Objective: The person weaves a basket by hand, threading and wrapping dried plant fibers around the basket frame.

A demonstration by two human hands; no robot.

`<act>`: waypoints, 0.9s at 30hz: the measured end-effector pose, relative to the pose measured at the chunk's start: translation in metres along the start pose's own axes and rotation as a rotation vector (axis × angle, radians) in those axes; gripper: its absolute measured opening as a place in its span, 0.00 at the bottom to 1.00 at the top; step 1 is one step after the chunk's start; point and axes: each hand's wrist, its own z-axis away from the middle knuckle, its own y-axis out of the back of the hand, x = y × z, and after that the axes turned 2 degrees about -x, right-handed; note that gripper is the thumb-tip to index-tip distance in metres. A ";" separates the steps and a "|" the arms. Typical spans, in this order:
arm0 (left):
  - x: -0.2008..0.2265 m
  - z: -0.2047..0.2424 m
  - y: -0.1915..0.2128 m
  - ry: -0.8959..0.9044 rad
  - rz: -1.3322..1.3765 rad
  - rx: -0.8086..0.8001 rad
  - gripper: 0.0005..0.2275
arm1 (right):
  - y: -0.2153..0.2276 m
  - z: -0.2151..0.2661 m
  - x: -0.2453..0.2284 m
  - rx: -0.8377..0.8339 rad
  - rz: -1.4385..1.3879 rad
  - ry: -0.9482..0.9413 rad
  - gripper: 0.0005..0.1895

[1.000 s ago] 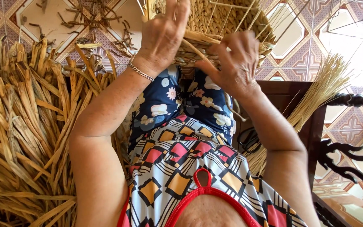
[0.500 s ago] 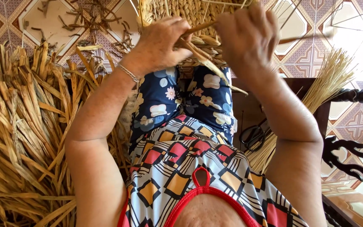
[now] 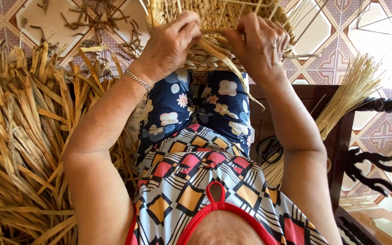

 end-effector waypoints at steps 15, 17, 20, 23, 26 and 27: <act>-0.003 -0.014 -0.032 0.324 0.098 0.120 0.04 | 0.045 0.068 0.044 0.194 -0.167 -0.308 0.14; -0.011 -0.011 -0.068 0.365 0.050 0.115 0.04 | 0.014 0.100 0.084 0.213 -0.253 -0.274 0.13; -0.022 -0.018 -0.098 0.386 -0.079 0.131 0.07 | -0.003 0.112 0.105 0.234 -0.424 -0.312 0.11; -0.025 -0.023 -0.117 0.436 -0.173 0.102 0.11 | 0.009 0.102 0.086 0.231 -0.630 -0.460 0.13; -0.028 -0.028 -0.133 0.483 -0.168 0.112 0.12 | 0.014 0.092 0.081 0.282 -0.815 -0.556 0.20; -0.027 -0.027 -0.137 0.488 -0.148 0.163 0.12 | 0.014 0.093 0.080 0.314 -0.888 -0.577 0.21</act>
